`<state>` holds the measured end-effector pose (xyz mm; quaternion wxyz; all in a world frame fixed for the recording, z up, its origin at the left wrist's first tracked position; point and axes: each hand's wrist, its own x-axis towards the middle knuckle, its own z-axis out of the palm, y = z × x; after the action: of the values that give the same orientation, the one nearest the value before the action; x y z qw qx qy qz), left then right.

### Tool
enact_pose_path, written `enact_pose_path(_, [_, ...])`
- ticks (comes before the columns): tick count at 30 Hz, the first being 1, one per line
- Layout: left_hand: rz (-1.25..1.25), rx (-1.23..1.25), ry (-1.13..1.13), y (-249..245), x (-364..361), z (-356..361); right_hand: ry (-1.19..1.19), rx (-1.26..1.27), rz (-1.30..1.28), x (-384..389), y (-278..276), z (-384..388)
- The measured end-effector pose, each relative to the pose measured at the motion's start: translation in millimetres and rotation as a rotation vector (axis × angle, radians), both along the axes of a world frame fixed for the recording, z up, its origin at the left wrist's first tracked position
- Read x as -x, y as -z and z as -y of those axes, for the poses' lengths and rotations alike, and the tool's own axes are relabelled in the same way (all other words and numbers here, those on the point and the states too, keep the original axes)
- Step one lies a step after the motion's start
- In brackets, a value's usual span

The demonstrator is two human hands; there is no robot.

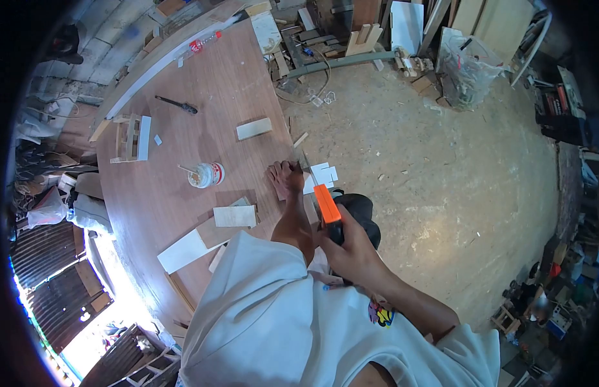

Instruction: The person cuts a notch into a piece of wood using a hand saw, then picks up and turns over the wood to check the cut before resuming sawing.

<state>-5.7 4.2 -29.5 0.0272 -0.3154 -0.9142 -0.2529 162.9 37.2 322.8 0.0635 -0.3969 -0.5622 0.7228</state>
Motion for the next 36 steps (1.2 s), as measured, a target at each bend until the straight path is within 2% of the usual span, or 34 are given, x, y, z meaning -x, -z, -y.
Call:
enact_pose_path(4, [-0.027,0.002,0.02,1.1,-11.0,-2.7,0.036,-0.016,0.009,-10.0,-44.3,-1.8])
enact_pose_path(6, [-0.042,0.007,0.035,2.8,-16.0,-2.2,-0.03,0.027,0.063,-19.8,-48.2,-3.2])
enact_pose_path(10, [-0.078,0.023,0.038,2.5,-18.8,3.3,-0.016,0.023,0.058,-15.0,-47.7,-6.7])
enact_pose_path(12, [-0.097,0.033,0.034,1.3,-19.8,5.3,-0.016,-0.084,-0.013,-3.7,-30.7,-8.5])
enact_pose_path(14, [-0.118,0.042,0.037,-1.7,-17.1,3.3,-0.003,-0.164,0.031,8.7,24.6,-11.4])
enact_pose_path(16, [-0.132,0.053,0.031,-0.2,-19.2,4.1,0.015,-0.352,-0.017,31.5,86.2,-17.2])
enact_pose_path(18, [-0.165,0.061,0.025,-6.8,-8.8,0.7,0.078,-0.42,0.003,67.5,189.6,-29.8])
enact_pose_path(19, [-0.177,0.069,0.018,-11.9,-6.7,1.8,0.111,-0.199,0.002,90.0,215.7,-42.0])
enact_pose_path(20, [-0.192,0.069,0.008,-16.8,-1.7,-1.7,0.068,-0.037,0.036,111.9,199.9,-53.1])
enact_pose_path(23, [-0.221,0.086,0.014,-17.0,-1.1,-4.8,0.046,-0.023,0.113,121.6,194.5,-61.6])
enact_pose_path(24, [-0.094,0.066,0.0,-18.3,-1.7,-5.0,0.083,0.077,0.08,111.3,190.7,-69.1])
enact_pose_path(27, [-0.128,0.021,-0.042,7.0,2.1,-10.1,0.101,0.175,0.062,98.1,199.1,-76.4])
enact_pose_path(28, [-0.174,-0.006,-0.022,1.6,1.7,-9.6,0.101,0.176,0.061,95.8,208.9,-70.6])
enact_pose_path(30, [-0.104,0.008,0.001,-4.2,2.7,-7.6,0.074,-0.125,0.074,94.0,218.0,-58.9])
enact_pose_path(31, [-0.033,0.023,0.024,-4.9,3.2,-6.1,0.068,-0.125,0.074,91.4,217.0,-53.5])
enact_pose_path(34, [-0.023,0.052,0.033,-7.0,1.7,-4.6,0.106,-0.227,0.106,90.5,219.3,-46.3])
enact_pose_path(36, [0.019,0.063,0.02,-11.1,0.1,-5.6,0.107,-0.143,0.115,87.8,206.8,-50.1])
